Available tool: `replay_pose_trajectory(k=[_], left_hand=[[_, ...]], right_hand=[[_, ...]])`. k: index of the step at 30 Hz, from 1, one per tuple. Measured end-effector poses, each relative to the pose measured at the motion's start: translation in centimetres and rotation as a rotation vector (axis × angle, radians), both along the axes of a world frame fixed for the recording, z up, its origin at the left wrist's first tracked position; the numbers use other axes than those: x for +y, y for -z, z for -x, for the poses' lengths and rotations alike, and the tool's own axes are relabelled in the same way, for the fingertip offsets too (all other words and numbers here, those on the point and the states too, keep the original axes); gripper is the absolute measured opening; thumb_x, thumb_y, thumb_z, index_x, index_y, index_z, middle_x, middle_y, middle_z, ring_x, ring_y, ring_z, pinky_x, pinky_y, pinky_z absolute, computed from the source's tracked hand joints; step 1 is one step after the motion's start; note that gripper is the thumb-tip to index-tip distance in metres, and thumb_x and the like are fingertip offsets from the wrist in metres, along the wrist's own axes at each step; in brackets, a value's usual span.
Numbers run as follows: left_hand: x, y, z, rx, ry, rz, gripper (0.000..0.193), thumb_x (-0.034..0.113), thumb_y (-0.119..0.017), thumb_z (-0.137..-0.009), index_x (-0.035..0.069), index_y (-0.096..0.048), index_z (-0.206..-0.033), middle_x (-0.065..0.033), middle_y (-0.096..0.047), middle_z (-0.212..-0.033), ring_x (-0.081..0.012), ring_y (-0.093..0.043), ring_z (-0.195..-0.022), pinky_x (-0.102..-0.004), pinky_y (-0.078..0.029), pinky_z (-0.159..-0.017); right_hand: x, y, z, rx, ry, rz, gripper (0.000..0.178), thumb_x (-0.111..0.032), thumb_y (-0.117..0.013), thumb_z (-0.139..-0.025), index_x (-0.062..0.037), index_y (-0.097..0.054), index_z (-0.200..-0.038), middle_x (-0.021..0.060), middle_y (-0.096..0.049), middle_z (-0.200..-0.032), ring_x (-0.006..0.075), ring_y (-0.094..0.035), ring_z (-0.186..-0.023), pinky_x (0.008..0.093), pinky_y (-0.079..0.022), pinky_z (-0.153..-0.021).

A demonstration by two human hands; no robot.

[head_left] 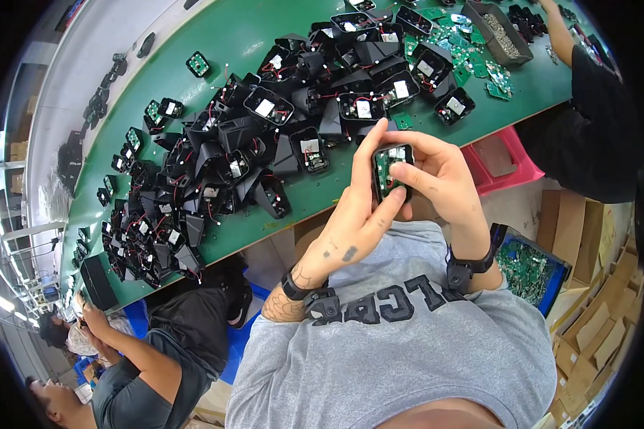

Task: The person assembles electronic devices by hand, picking up a black plastic housing and a green circuit board from the table. They fit the circuit board into the housing, press the components together, and place the assembled unit back onto the green work surface.

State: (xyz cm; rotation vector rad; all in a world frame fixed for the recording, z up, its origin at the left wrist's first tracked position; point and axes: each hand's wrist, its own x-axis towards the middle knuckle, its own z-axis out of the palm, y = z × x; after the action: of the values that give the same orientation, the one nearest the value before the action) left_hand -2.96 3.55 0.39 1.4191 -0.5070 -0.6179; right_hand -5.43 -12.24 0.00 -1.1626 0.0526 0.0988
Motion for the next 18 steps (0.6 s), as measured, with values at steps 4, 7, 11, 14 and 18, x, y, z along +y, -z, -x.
replay_pose_trajectory(k=[4,7,11,14,18], left_hand=[[0.1,0.2,-0.1,-0.012,0.012,-0.027,0.072,0.0,-0.046,-0.09,0.019,-0.006,-0.147,-0.0048,-0.048,-0.104,-0.0039,-0.047,-0.065,-0.0166,-0.039,-0.052],[0.1,0.3,-0.2,0.105,0.025,-0.022,0.068,0.0,-0.046,-0.09,0.018,-0.01,-0.145,-0.005,-0.049,-0.103,-0.0038,-0.047,-0.064,-0.0164,-0.038,-0.05],[0.0,0.2,-0.2,0.083,-0.016,-0.041,0.062,0.004,-0.048,-0.091,0.015,-0.016,-0.142,-0.0046,-0.054,-0.094,-0.0054,-0.051,-0.065,-0.0192,-0.04,-0.052],[0.0,0.2,-0.5,0.112,0.002,-0.096,0.058,0.006,-0.05,-0.092,0.013,-0.02,-0.141,-0.0053,-0.057,-0.09,-0.0079,-0.057,-0.071,-0.0222,-0.045,-0.059],[0.0,0.4,-1.2,0.149,0.011,-0.075,0.054,0.001,-0.046,-0.092,0.011,-0.025,-0.141,-0.0114,-0.051,-0.111,-0.0127,-0.058,-0.076,-0.0245,-0.052,-0.066]], right_hand=[[-0.2,0.4,-0.1,0.035,-0.017,0.009,0.039,-0.002,-0.064,-0.083,0.0051,-0.053,-0.12,0.0096,-0.063,-0.1,0.0117,-0.061,-0.085,0.0239,-0.051,-0.072],[-0.3,1.1,-0.5,-0.001,0.002,0.022,0.038,-0.002,-0.064,-0.083,0.0052,-0.053,-0.118,0.0097,-0.063,-0.1,0.0116,-0.061,-0.085,0.0234,-0.051,-0.07],[-0.1,0.5,-0.6,-0.011,0.039,0.03,0.036,0.002,-0.063,-0.081,0.0052,-0.055,-0.116,0.0095,-0.064,-0.096,0.0118,-0.062,-0.079,0.0224,-0.052,-0.062],[-0.1,0.5,-0.4,0.066,0.056,0.028,0.035,0.006,-0.062,-0.079,0.0042,-0.056,-0.114,0.0091,-0.064,-0.095,0.0115,-0.063,-0.075,0.022,-0.052,-0.057],[-0.5,3.3,-0.4,-0.08,0.082,0.029,0.04,0.006,-0.066,-0.077,0.0026,-0.056,-0.116,0.0093,-0.062,-0.11,0.0144,-0.059,-0.098,0.0285,-0.049,-0.086]])
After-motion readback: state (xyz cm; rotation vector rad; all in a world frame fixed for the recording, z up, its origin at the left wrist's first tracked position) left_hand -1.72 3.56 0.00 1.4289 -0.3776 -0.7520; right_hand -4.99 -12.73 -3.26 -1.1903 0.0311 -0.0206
